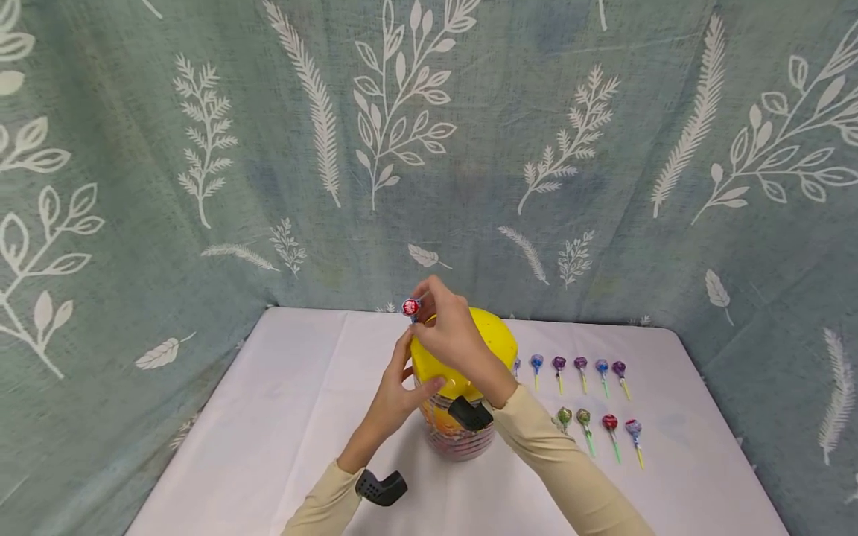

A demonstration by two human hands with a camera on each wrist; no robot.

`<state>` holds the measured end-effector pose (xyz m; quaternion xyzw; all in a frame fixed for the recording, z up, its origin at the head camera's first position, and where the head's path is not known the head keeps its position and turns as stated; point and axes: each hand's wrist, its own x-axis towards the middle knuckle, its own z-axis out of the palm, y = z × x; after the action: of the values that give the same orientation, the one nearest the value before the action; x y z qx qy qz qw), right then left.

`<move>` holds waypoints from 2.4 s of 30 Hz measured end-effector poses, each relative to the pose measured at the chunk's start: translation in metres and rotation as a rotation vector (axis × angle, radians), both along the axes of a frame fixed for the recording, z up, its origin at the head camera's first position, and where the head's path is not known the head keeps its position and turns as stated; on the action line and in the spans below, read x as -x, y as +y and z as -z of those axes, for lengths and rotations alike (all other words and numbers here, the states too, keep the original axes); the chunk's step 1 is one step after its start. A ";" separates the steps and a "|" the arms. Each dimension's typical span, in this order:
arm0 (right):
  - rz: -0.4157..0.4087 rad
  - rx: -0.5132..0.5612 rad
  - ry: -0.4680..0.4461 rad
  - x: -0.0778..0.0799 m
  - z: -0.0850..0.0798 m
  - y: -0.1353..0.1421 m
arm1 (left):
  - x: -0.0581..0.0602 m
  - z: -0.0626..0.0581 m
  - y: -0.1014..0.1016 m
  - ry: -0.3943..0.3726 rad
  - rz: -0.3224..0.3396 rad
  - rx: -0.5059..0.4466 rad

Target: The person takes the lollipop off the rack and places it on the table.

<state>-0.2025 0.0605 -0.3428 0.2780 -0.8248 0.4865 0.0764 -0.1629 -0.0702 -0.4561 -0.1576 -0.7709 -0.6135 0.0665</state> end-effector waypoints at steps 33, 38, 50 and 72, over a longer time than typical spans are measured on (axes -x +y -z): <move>0.016 0.202 0.053 -0.012 -0.018 0.004 | -0.006 -0.011 0.002 -0.018 -0.005 0.007; 0.013 0.209 0.061 -0.024 -0.029 0.013 | -0.006 -0.011 0.003 -0.023 0.002 0.012; 0.054 0.260 0.111 -0.025 -0.019 0.047 | -0.004 -0.002 0.005 -0.001 -0.026 0.002; 0.186 0.232 0.167 -0.054 -0.032 0.098 | -0.003 -0.005 0.007 -0.006 -0.033 -0.005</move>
<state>-0.1488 0.1589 -0.3105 0.2293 -0.7760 0.5445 0.2208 -0.1596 -0.0629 -0.4516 -0.1429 -0.7721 -0.6148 0.0744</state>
